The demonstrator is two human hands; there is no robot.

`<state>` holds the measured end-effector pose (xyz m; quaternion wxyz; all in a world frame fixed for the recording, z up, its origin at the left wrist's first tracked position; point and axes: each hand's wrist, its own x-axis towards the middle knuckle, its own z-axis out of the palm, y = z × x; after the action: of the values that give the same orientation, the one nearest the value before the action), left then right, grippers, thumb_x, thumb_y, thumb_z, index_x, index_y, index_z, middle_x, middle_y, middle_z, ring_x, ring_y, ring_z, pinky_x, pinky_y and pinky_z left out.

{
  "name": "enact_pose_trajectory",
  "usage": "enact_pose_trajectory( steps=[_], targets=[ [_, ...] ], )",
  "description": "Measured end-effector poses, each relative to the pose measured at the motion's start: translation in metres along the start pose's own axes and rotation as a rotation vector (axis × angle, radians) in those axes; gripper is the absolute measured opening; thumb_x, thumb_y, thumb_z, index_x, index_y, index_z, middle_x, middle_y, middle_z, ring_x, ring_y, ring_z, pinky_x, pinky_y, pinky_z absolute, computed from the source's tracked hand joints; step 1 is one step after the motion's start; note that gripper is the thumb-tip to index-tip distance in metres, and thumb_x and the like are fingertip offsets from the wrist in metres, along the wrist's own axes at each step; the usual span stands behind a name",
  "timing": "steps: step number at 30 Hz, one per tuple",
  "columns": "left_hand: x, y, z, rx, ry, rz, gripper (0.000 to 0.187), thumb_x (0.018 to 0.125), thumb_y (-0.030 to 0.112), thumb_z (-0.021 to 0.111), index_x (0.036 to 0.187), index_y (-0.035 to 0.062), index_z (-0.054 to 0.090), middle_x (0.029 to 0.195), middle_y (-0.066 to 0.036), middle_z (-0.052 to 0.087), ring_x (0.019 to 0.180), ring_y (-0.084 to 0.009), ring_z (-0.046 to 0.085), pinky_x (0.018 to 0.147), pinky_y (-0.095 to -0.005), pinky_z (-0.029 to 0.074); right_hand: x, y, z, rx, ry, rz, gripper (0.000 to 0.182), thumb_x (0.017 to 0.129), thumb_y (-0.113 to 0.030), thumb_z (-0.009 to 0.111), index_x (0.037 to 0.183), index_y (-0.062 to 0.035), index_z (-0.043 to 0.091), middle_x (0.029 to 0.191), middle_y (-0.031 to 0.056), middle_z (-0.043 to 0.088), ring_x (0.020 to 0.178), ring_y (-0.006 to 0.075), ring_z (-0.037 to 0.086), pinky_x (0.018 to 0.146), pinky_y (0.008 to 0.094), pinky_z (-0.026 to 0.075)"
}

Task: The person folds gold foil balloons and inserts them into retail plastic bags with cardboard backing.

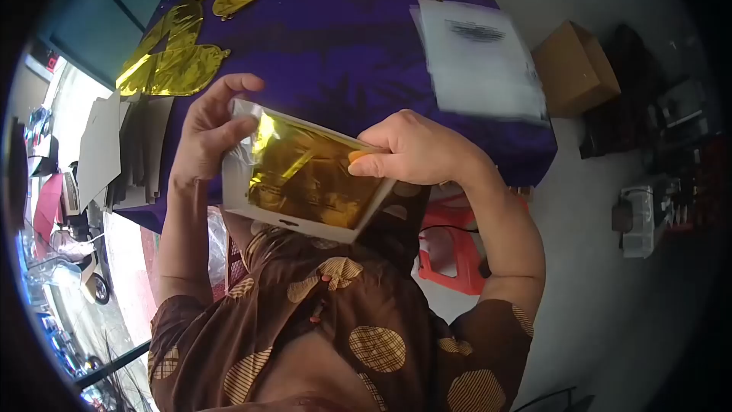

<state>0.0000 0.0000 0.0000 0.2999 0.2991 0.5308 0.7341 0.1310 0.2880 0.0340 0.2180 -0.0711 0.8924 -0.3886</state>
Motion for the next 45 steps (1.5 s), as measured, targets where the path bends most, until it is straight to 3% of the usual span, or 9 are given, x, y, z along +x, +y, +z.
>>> enact_pose_trajectory(
  steps=[9,12,16,19,25,28,34,38,45],
  targets=[
    [0.021,-0.004,0.021,0.011,-0.041,0.070,0.055,0.091,0.009,0.073,0.139,-0.0027,0.049,0.111,-0.012,0.071,0.093,-0.0131,0.068,0.081,-0.0249,0.053,-0.057,0.019,-0.021,0.167,0.121,-0.156,0.019,0.094,-0.015,0.063,0.090,0.0043,0.062,0.068,0.0013,0.053,0.062,0.0085,0.046,0.055,0.0276,0.040],
    [0.025,-0.005,0.021,0.151,-0.038,0.202,0.061,0.093,0.026,0.072,0.142,-0.0025,0.048,0.128,-0.016,0.065,0.105,-0.0183,0.064,0.089,-0.0331,0.052,-0.110,0.055,-0.039,0.315,0.501,-0.073,0.015,0.097,-0.016,0.062,0.095,-0.0013,0.063,0.074,-0.0038,0.052,0.063,0.0054,0.040,0.056,0.0246,0.038],
    [0.016,-0.012,0.003,0.211,0.107,0.078,0.044,0.098,0.025,0.067,0.131,-0.0026,0.058,0.116,-0.015,0.069,0.086,-0.0162,0.066,0.078,-0.0299,0.053,-0.165,0.081,-0.046,0.678,1.341,-0.026,0.019,0.103,-0.019,0.059,0.111,-0.0023,0.063,0.088,-0.0047,0.055,0.058,-0.0009,0.033,0.048,0.0180,0.026],
    [0.007,-0.022,-0.008,0.239,0.213,0.007,0.036,0.100,0.023,0.064,0.125,-0.0029,0.062,0.107,-0.014,0.072,0.080,-0.0147,0.066,0.074,-0.0284,0.053,-0.219,0.153,-0.057,0.797,1.445,-0.224,0.017,0.102,-0.018,0.060,0.104,-0.0014,0.062,0.087,-0.0018,0.055,0.055,0.0025,0.033,0.046,0.0192,0.025],
    [-0.007,-0.029,0.005,0.460,0.383,0.030,0.026,0.102,0.019,0.061,0.113,-0.0037,0.067,0.096,-0.010,0.073,0.075,-0.0105,0.063,0.070,-0.0247,0.052,-0.268,0.277,-0.049,0.788,1.887,0.117,0.011,0.100,-0.013,0.059,0.100,-0.0025,0.061,0.078,-0.0003,0.053,0.049,0.0052,0.032,0.041,0.0219,0.024],
    [-0.011,-0.029,0.012,0.452,0.411,0.043,0.024,0.102,0.017,0.060,0.111,-0.0035,0.068,0.093,-0.009,0.073,0.073,-0.0094,0.062,0.069,-0.0237,0.051,-0.262,0.326,-0.054,0.808,1.866,0.376,0.010,0.098,-0.014,0.060,0.102,-0.0044,0.062,0.074,-0.0013,0.049,0.047,0.0050,0.033,0.038,0.0225,0.024],
    [-0.009,-0.030,0.017,0.465,0.443,0.030,0.022,0.102,0.015,0.059,0.111,-0.0035,0.068,0.093,-0.009,0.072,0.073,-0.0097,0.062,0.069,-0.0236,0.051,-0.209,0.384,-0.113,1.074,1.476,0.298,0.043,0.102,-0.041,0.057,0.120,-0.0023,0.058,0.088,0.0177,0.069,0.045,0.0065,0.038,0.036,0.0223,0.028],
    [-0.011,-0.031,0.024,0.454,0.482,0.026,0.020,0.102,0.010,0.056,0.110,-0.0038,0.068,0.092,-0.008,0.072,0.073,-0.0089,0.062,0.069,-0.0228,0.051,-0.166,0.366,-0.179,0.702,1.454,0.747,0.065,0.102,-0.057,0.046,0.124,0.0026,0.055,0.099,0.0227,0.072,0.041,0.0061,0.035,0.034,0.0232,0.024],
    [-0.017,-0.030,0.071,0.349,0.352,-0.021,0.031,0.098,0.003,0.058,0.128,0.0005,0.062,0.099,-0.005,0.072,0.075,-0.0065,0.062,0.067,-0.0220,0.051,-0.047,0.085,-0.133,0.641,0.968,-0.230,0.054,0.105,-0.043,0.046,0.131,0.0030,0.058,0.080,0.0129,0.069,0.044,-0.0004,0.029,0.039,0.0178,0.022]
  ],
)
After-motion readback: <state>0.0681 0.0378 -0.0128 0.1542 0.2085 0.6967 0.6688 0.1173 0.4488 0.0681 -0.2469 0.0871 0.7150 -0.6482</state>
